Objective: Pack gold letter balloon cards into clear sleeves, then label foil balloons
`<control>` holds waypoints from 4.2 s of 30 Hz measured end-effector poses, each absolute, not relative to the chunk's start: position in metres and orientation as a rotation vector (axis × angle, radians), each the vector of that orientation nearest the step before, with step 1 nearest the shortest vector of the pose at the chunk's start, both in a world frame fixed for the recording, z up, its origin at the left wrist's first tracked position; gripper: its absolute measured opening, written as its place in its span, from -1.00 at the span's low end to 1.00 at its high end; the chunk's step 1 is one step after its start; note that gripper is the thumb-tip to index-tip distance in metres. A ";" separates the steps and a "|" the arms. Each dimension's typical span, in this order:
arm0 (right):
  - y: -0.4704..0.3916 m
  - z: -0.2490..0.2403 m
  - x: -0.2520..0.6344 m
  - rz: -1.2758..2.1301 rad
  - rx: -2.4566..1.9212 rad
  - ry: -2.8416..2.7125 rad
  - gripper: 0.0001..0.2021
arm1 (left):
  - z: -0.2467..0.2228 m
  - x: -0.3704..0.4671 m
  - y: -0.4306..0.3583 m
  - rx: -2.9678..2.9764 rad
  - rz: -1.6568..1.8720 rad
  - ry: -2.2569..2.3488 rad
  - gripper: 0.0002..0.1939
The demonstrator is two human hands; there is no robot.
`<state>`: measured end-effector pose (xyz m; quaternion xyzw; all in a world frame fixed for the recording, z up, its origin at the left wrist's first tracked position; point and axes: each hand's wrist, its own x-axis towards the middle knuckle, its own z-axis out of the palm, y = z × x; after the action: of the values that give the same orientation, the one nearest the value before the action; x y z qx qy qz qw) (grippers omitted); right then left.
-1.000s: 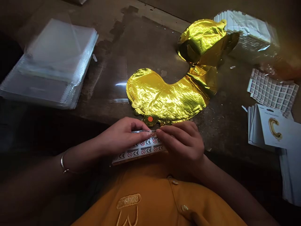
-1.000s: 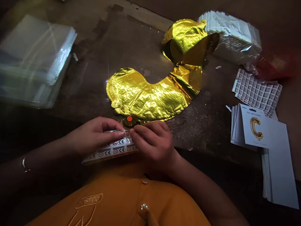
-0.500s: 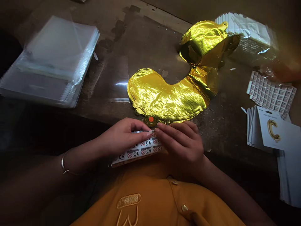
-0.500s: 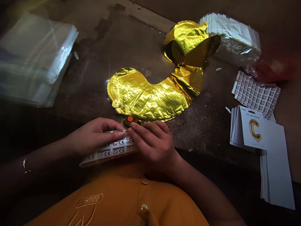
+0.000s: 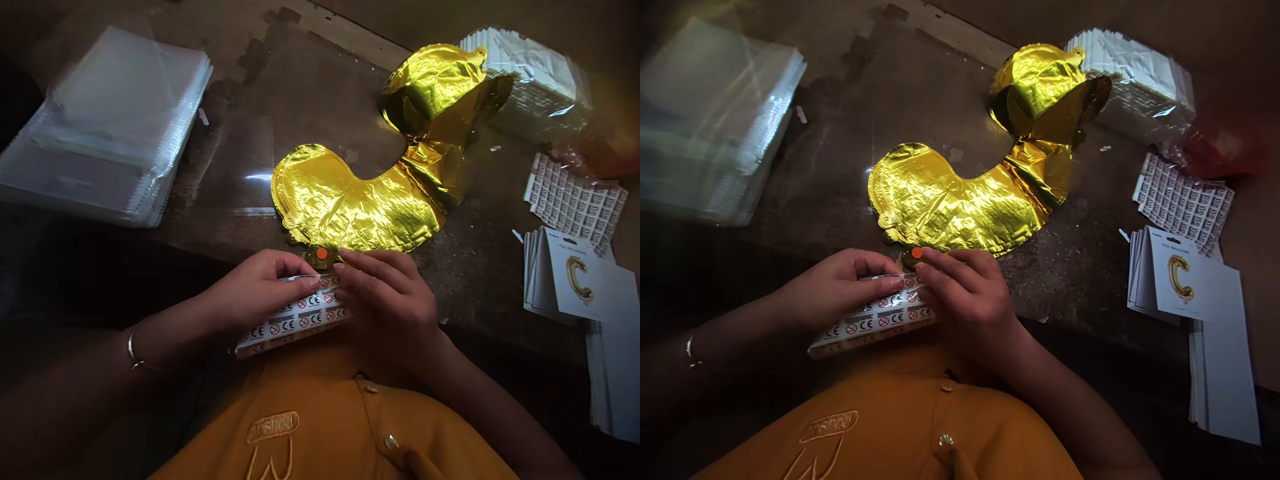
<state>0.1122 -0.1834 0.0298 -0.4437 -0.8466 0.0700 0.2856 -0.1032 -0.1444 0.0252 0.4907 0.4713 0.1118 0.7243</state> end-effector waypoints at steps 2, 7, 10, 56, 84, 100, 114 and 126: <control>-0.185 0.029 0.113 0.125 -1.171 -2.301 -0.69 | 0.026 -0.102 -0.144 1.100 0.249 1.044 -0.72; -0.187 0.029 0.113 0.121 -1.059 -2.358 -0.72 | 0.023 -0.102 -0.145 1.150 0.268 1.042 -0.72; -0.183 0.036 0.112 0.419 -1.270 -2.189 -0.73 | 0.023 -0.103 -0.145 1.253 0.254 1.030 -0.74; -0.185 0.035 0.115 0.026 -0.982 -2.377 -0.80 | 0.029 -0.102 -0.141 1.228 0.123 0.976 -0.68; -0.176 0.046 0.111 0.451 -1.151 -2.327 -0.99 | 0.026 -0.101 -0.144 1.094 0.112 0.958 -0.68; -0.181 0.039 0.116 0.098 -0.886 -2.455 -0.85 | 0.019 -0.104 -0.143 1.027 0.129 0.902 -0.68; -0.182 0.045 0.111 0.367 -1.072 -2.520 -0.92 | 0.025 -0.100 -0.145 1.087 0.124 0.896 -0.69; -0.181 0.044 0.120 -0.183 -0.693 -2.569 -0.88 | 0.019 -0.100 -0.145 0.925 0.134 0.849 -0.66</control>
<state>0.1201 -0.1815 0.0439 -0.2527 -0.9362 -0.0668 0.2351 -0.1004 -0.1445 0.0193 0.4322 0.3971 0.0626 0.8072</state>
